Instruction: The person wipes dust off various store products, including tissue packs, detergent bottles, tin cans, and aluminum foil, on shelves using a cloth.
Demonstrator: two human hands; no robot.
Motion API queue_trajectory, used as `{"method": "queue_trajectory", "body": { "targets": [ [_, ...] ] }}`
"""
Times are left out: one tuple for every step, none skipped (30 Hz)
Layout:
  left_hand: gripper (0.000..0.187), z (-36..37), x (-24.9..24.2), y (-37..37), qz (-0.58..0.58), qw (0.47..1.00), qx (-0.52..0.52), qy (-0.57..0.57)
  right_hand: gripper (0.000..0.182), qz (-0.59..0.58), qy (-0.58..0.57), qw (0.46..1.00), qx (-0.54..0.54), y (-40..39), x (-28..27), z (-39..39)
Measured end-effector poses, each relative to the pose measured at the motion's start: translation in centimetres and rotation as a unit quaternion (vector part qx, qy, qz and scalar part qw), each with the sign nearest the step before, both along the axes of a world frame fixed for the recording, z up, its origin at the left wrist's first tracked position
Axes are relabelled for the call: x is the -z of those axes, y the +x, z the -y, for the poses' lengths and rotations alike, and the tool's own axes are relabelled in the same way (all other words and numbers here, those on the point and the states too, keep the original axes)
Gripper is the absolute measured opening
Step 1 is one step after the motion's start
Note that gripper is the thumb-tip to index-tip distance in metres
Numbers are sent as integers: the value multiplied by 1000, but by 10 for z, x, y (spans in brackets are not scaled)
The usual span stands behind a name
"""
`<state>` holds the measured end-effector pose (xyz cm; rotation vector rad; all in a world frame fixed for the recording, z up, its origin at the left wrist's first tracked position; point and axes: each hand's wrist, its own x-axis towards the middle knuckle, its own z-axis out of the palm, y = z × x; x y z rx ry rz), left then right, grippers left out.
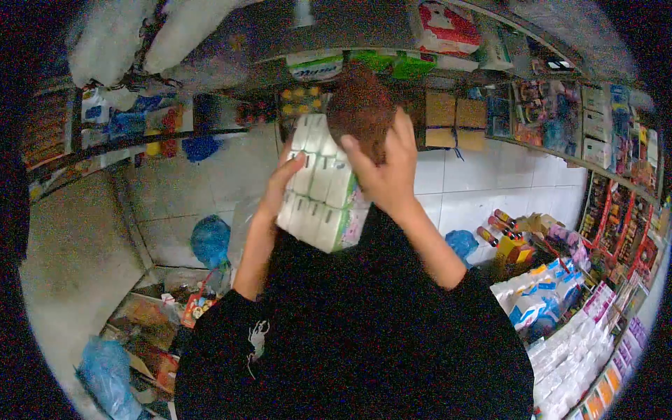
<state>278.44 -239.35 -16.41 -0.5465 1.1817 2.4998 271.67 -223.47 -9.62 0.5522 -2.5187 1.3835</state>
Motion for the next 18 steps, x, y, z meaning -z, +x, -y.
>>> {"method": "queue_trajectory", "body": {
  "targets": [
    [61,2,2,1,5,1000,-9,-2,34,22,27,999,-1,6,-2,-1],
    [61,6,5,2,11,1000,-16,-5,33,48,7,998,-30,13,-6,0],
    [56,9,11,3,36,998,-44,-4,33,74,-13,996,-57,19,-13,2],
    [51,12,15,4,59,996,-73,-3,33,100,-33,991,-84,23,-17,3],
    [49,16,18,5,64,992,-101,32,33,102,-38,989,-103,28,-16,2],
    [47,16,10,0,67,987,-128,69,34,104,-41,986,-121,32,-13,0],
    [44,13,-4,-4,64,986,-144,46,34,106,-43,984,-138,33,-11,-3],
    [44,12,-7,-4,80,988,-119,53,35,126,-43,985,-112,31,-13,-3],
    [44,12,-9,-2,95,989,-95,60,36,146,-43,985,-87,23,-14,-1],
    [45,12,-10,1,110,989,-72,66,37,166,-45,983,-62,15,-13,3],
    [45,10,-12,4,132,991,-17,4,35,101,-48,994,-9,5,-3,8],
    [45,5,-15,7,132,991,-12,-7,35,116,-85,989,9,-7,6,8],
    [44,3,-9,8,114,993,-7,-9,34,131,-124,983,25,-18,13,8],
    [44,3,-1,10,97,995,-4,-12,33,145,-163,975,40,-23,17,9],
    [42,4,5,10,81,996,-39,-24,31,167,-149,974,40,-22,14,9],
    [42,5,10,8,65,994,-75,-37,30,158,-109,981,15,-15,13,10],
    [42,7,13,8,49,992,-109,-48,30,149,-67,986,-9,-3,11,12],
    [42,10,-4,1,55,987,-139,-51,30,140,-25,989,-33,8,9,12]
  ]
}}
